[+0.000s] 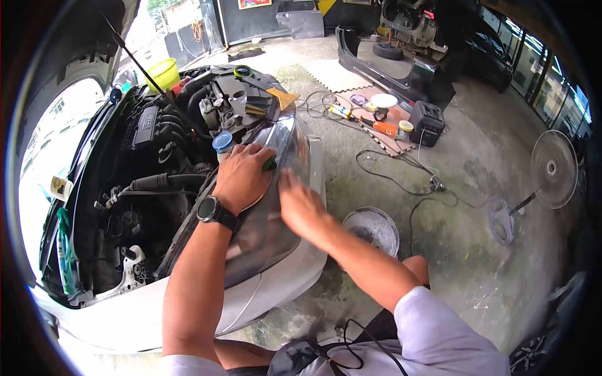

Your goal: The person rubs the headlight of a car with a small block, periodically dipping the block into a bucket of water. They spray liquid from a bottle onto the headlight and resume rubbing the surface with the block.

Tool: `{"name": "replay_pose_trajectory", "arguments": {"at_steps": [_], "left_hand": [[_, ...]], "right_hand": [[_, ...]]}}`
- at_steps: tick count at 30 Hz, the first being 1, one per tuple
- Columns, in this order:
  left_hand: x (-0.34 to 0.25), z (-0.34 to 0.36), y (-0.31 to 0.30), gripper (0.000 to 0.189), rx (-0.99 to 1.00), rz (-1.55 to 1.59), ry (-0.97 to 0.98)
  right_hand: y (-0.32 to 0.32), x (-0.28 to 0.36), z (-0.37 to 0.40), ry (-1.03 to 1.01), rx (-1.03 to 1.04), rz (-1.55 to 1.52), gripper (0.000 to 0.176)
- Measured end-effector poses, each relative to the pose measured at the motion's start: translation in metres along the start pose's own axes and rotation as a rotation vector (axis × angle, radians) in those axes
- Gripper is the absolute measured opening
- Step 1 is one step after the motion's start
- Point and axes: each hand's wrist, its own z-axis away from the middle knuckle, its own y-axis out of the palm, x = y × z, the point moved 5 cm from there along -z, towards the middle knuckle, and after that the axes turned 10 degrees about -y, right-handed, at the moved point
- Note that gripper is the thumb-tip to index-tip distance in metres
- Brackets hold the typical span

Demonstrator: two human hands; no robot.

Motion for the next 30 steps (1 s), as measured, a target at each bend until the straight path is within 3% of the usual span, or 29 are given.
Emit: {"name": "replay_pose_trajectory", "arguments": {"at_steps": [3, 7, 13, 17, 19, 22, 26, 30], "left_hand": [[-0.002, 0.0, -0.002, 0.037, 0.019, 0.001, -0.008], [-0.001, -0.001, -0.002, 0.037, 0.02, 0.032, -0.021], [0.002, 0.004, 0.001, 0.038, 0.005, 0.02, -0.017], [-0.002, 0.0, -0.002, 0.038, -0.001, 0.024, -0.002], [0.0, 0.0, -0.001, 0.037, 0.008, 0.028, -0.012], [0.0, 0.0, 0.001, 0.038, 0.018, 0.007, -0.024], [-0.002, 0.001, -0.001, 0.038, 0.01, 0.007, -0.013], [-0.004, 0.001, -0.003, 0.039, 0.015, -0.002, -0.014]], "right_hand": [[-0.003, 0.021, 0.019, -0.106, -0.065, 0.063, 0.051], [0.001, -0.009, -0.011, -0.002, -0.02, -0.007, 0.053], [0.0, 0.022, 0.018, -0.105, -0.022, 0.013, 0.056], [0.015, -0.033, -0.017, 0.092, -0.029, -0.051, 0.053], [0.012, -0.02, -0.009, 0.084, -0.039, -0.009, 0.053], [0.01, 0.013, 0.021, -0.1, -0.161, 0.052, 0.056], [0.015, -0.04, -0.012, 0.075, -0.027, -0.103, 0.051], [0.007, -0.027, -0.004, 0.062, 0.016, -0.07, 0.054]]}}
